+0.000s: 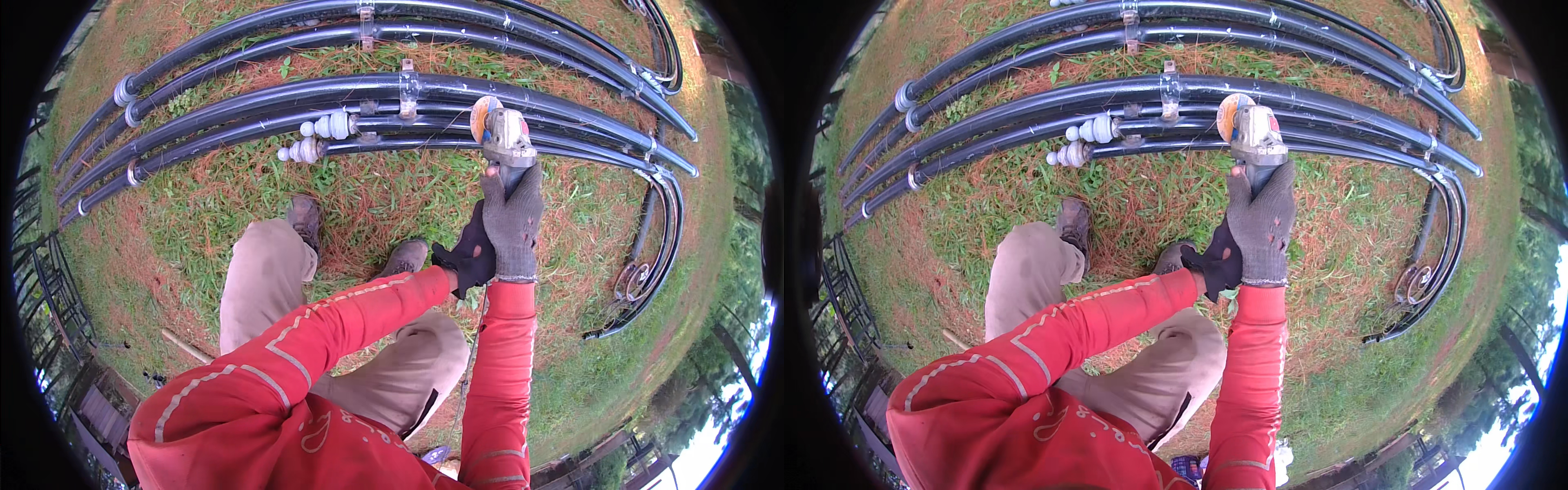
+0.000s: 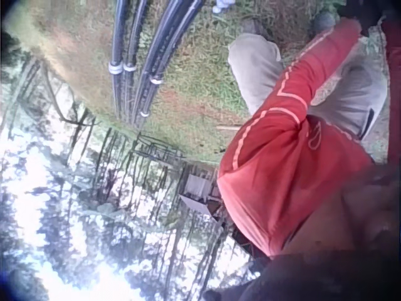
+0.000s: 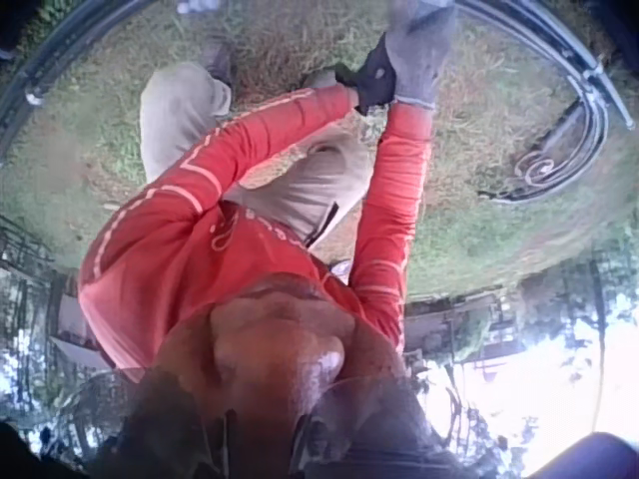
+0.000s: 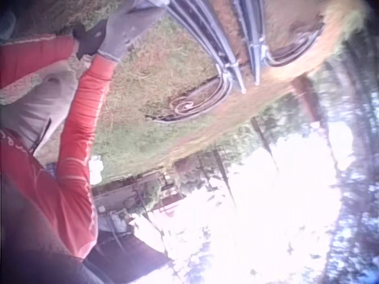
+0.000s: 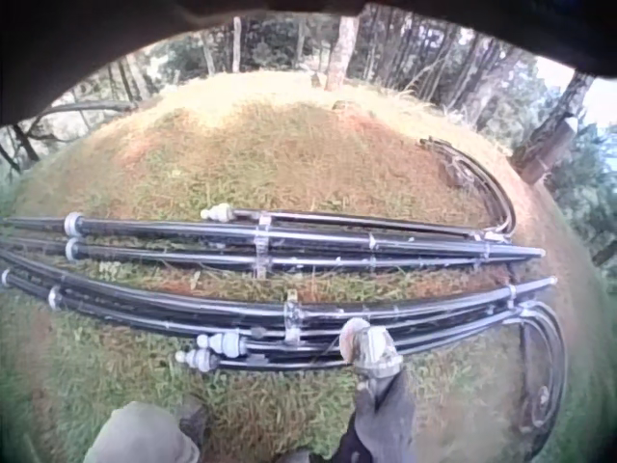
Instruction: The person performs arc welding on a curved metal pipe and then uses an angle grinder to smooth several metal pipes lying on the grass.
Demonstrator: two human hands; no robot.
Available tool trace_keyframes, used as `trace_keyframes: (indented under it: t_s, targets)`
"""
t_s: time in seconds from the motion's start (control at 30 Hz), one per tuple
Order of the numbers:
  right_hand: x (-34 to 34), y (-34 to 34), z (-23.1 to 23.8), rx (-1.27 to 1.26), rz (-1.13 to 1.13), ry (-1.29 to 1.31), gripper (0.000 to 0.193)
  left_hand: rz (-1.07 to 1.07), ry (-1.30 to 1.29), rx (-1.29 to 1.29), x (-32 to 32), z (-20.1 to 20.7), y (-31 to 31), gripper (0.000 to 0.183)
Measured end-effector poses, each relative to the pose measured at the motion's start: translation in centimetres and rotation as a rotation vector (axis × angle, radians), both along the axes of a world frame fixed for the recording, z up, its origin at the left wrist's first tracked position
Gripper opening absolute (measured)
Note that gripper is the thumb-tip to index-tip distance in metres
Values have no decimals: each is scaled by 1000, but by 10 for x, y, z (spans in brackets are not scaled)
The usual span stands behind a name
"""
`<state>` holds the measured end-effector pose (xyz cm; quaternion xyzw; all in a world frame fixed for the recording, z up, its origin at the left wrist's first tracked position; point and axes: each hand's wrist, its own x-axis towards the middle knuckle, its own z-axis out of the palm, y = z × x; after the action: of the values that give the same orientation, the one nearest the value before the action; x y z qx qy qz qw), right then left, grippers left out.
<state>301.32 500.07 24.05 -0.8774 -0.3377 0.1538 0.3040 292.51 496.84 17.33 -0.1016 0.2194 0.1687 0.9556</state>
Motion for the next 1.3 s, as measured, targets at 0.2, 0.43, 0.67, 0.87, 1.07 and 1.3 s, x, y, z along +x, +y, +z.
trace_keyframes:
  t_s: [0.2,0.43,0.67,0.87,1.07,1.3]
  targets:
    - [11,39,-120,67,35,-212,64,200,-286,-75,22,-117,31,61]
    - [13,88,-162,-223,-68,-203,71,284,-447,51,46,-210,57,63]
    - [18,61,-186,-200,14,54,70,137,-831,-117,37,-247,55,59]
    - [-1,56,-217,-164,10,-59,67,150,-949,-98,29,-273,53,57]
    - [-17,70,-216,-148,64,-63,64,195,-947,-332,16,-272,55,58]
    - [-27,80,-223,-143,86,-77,66,141,-406,-287,-1,-244,76,60]
